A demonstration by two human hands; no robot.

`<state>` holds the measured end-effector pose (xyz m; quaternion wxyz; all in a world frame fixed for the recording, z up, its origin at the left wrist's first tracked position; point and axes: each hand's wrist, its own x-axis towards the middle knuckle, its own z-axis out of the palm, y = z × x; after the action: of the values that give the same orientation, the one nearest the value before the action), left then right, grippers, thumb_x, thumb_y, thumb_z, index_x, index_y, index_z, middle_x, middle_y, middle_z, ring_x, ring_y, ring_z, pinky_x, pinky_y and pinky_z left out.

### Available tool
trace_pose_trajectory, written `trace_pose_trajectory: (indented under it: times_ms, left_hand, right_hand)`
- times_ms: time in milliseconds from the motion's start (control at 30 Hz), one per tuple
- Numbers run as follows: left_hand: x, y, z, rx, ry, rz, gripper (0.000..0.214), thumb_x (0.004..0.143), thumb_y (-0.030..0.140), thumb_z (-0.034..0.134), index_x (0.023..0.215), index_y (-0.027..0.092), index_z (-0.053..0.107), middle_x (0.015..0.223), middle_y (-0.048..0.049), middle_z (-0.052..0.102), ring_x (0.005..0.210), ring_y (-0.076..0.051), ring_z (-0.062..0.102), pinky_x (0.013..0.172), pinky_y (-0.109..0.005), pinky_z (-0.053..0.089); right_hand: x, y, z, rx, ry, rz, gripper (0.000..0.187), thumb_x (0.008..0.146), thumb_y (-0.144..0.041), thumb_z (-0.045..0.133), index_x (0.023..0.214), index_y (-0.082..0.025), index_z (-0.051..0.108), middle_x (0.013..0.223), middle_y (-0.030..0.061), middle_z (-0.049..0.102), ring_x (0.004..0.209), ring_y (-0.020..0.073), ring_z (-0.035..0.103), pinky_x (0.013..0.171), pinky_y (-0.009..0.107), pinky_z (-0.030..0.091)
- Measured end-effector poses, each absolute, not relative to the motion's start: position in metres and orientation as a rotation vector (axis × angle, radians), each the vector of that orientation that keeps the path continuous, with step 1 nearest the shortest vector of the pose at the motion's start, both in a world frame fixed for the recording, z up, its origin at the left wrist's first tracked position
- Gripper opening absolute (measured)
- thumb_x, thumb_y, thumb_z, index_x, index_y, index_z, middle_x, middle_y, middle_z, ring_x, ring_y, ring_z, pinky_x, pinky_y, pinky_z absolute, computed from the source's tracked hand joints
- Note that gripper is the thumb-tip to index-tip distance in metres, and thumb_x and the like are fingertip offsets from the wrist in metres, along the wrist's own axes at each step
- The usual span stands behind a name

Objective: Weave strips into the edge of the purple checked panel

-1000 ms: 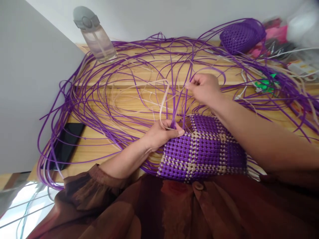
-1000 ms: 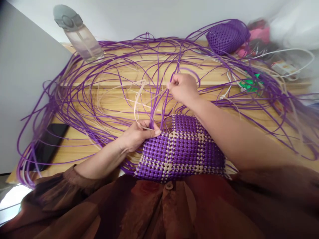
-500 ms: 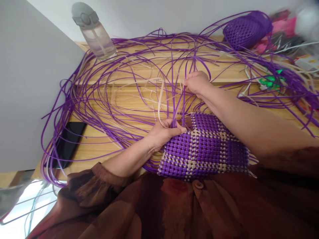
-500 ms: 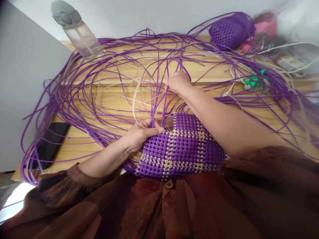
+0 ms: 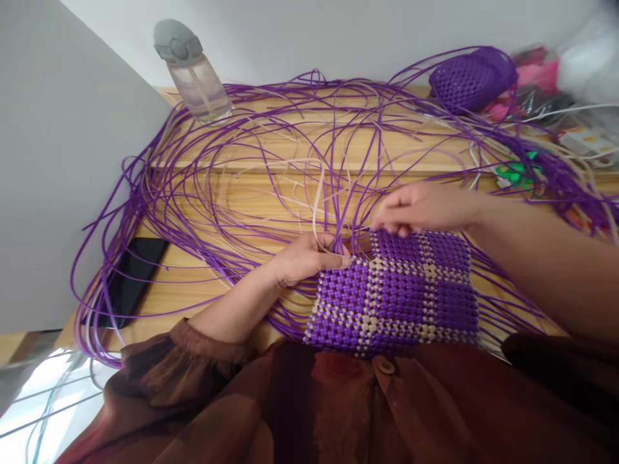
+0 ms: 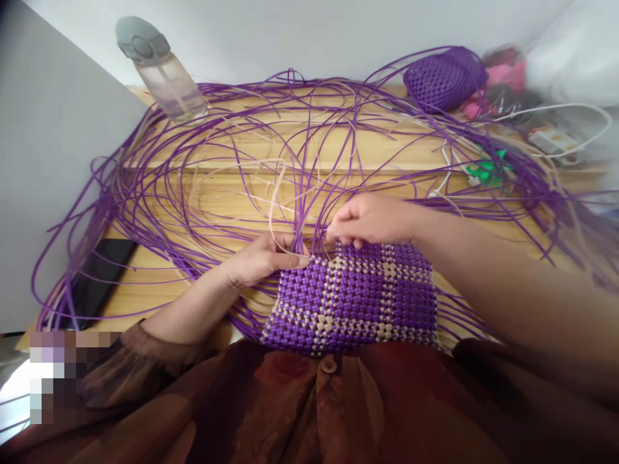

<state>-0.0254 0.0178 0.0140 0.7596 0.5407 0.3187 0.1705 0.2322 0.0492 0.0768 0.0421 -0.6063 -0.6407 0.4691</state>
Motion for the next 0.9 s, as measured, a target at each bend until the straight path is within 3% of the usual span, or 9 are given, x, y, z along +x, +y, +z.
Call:
trace_pose_trajectory:
  times_ms: [167, 367, 600, 800, 900]
  left_hand:
    - [-0.025, 0.016, 0.015, 1.227, 0.723, 0.410, 0.025, 0.072, 0.030, 0.079, 0.083, 0.011, 0.066, 0.075, -0.0004, 0.063, 0.068, -0.010, 0.055, 0.070, -0.025, 0.042]
    - [-0.024, 0.016, 0.013, 1.277, 0.708, 0.427, 0.029, 0.071, 0.030, 0.079, 0.086, 0.011, 0.064, 0.079, -0.0018, 0.064, 0.070, -0.011, 0.055, 0.070, -0.026, 0.042]
    - [-0.022, 0.018, 0.013, 1.278, 0.654, 0.481, 0.024, 0.069, 0.022, 0.079, 0.082, 0.010, 0.063, 0.073, 0.0003, 0.062, 0.067, -0.009, 0.053, 0.067, -0.024, 0.042]
    - [-0.021, 0.016, 0.011, 1.285, 0.643, 0.490, 0.020, 0.070, 0.021, 0.077, 0.081, 0.010, 0.063, 0.071, 0.0009, 0.061, 0.065, -0.009, 0.052, 0.066, -0.023, 0.041]
    - [-0.021, 0.017, 0.006, 1.327, 0.656, 0.518, 0.018, 0.070, 0.019, 0.076, 0.079, 0.010, 0.063, 0.072, 0.0010, 0.060, 0.066, -0.009, 0.052, 0.067, -0.023, 0.041]
  right_hand:
    - [0.196, 0.001, 0.071, -1.641, -2.214, 1.343, 0.022, 0.083, -0.036, 0.061, 0.088, -0.019, 0.074, 0.080, 0.0008, 0.070, 0.071, 0.0134, 0.062, 0.061, 0.024, 0.043]
    - [0.186, 0.001, 0.079, -1.685, -2.008, 1.606, 0.023, 0.078, -0.028, 0.064, 0.098, -0.017, 0.065, 0.062, -0.0049, 0.059, 0.049, 0.0081, 0.049, 0.046, 0.022, 0.035]
    - [0.179, 0.016, 0.073, -1.709, -1.992, 1.903, 0.005, 0.077, -0.020, 0.061, 0.082, -0.017, 0.060, 0.057, -0.0024, 0.061, 0.044, 0.0091, 0.056, 0.044, 0.020, 0.041]
    - [0.179, 0.012, 0.065, -1.716, -1.977, 1.795, 0.007, 0.075, -0.016, 0.057, 0.081, -0.018, 0.061, 0.055, -0.0027, 0.061, 0.041, 0.0099, 0.054, 0.041, 0.021, 0.040]
    - [0.171, 0.005, 0.062, -1.809, -2.053, 1.576, 0.009, 0.074, -0.014, 0.055, 0.079, -0.018, 0.062, 0.048, -0.0044, 0.054, 0.038, 0.0093, 0.050, 0.039, 0.021, 0.034]
